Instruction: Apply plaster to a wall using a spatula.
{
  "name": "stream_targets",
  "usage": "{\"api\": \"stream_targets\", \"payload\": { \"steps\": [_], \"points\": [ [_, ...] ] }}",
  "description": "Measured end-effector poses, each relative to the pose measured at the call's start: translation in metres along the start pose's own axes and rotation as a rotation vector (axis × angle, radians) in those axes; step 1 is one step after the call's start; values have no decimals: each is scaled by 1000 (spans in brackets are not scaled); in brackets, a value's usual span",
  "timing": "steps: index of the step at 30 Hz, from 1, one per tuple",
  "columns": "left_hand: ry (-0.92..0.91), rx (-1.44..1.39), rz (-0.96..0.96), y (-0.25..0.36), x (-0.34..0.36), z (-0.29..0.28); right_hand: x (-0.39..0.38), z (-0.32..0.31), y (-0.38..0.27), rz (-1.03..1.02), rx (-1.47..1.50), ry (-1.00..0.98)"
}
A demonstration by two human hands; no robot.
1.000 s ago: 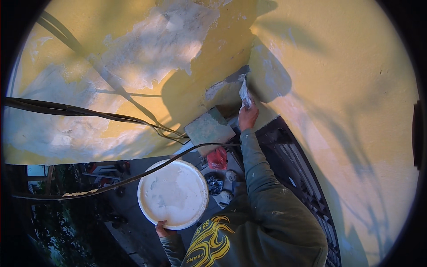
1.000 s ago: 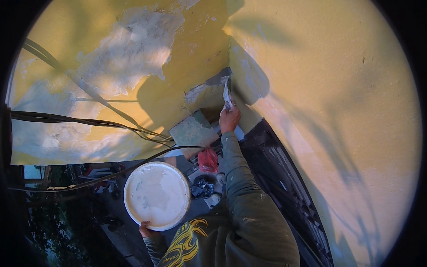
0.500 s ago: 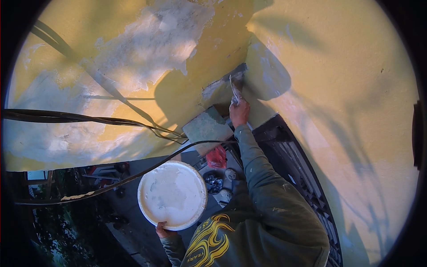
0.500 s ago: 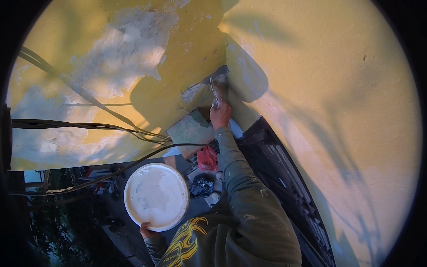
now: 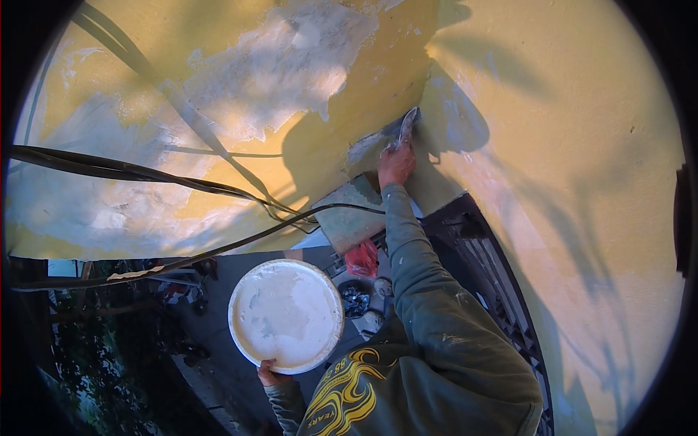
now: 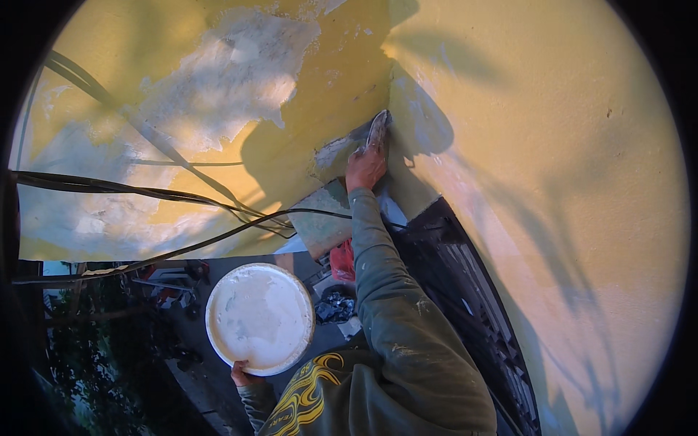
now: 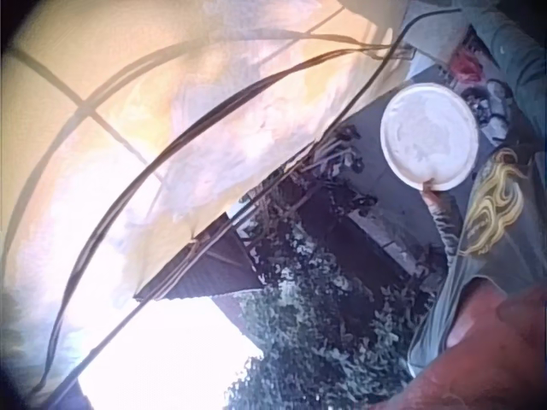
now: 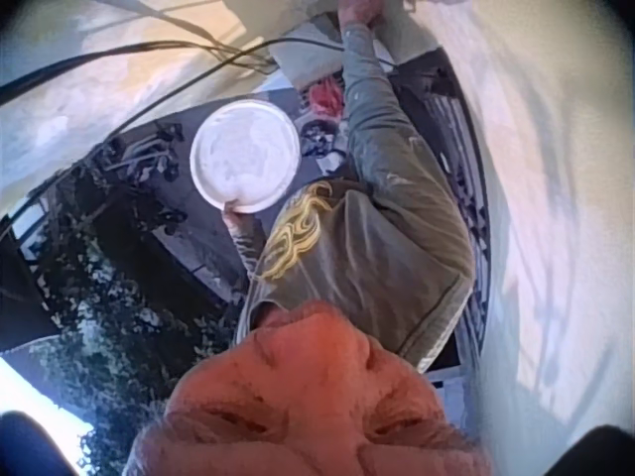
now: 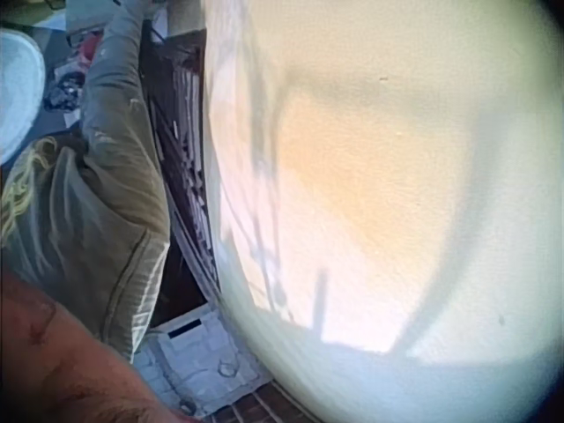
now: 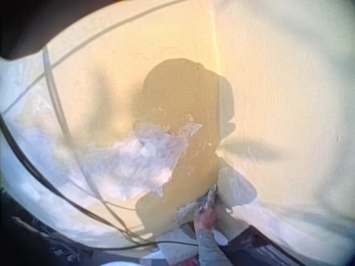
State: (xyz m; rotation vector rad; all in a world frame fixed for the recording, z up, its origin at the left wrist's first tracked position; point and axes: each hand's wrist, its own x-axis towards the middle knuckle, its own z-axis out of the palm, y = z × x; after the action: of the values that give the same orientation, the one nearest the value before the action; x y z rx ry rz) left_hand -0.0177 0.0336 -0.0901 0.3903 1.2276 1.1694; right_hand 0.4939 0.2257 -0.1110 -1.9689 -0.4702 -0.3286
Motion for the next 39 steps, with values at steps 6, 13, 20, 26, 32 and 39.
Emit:
{"api": "stream_targets", "payload": {
  "steps": [6, 13, 20, 26, 32, 39],
  "points": [
    [10, -6, -30, 0, -2, 3, -51, -25, -7, -68, 2, -421],
    [-35, 8, 22, 8, 0, 24, -25, 2, 93, 154, 274, -143],
    [-75, -44, 60, -9, 4, -28, 12, 29, 63, 606, 990, -240],
    [20, -23, 8, -5, -13, -15, -16, -23, -16, 232, 173, -180],
    [-20, -31, 19, -6, -7, -9, -11, -42, 12, 177, 257, -143],
    [-5, -47, 8, -7, -10, -14, -14, -14, 6, 66, 72, -174]
  ]
}}
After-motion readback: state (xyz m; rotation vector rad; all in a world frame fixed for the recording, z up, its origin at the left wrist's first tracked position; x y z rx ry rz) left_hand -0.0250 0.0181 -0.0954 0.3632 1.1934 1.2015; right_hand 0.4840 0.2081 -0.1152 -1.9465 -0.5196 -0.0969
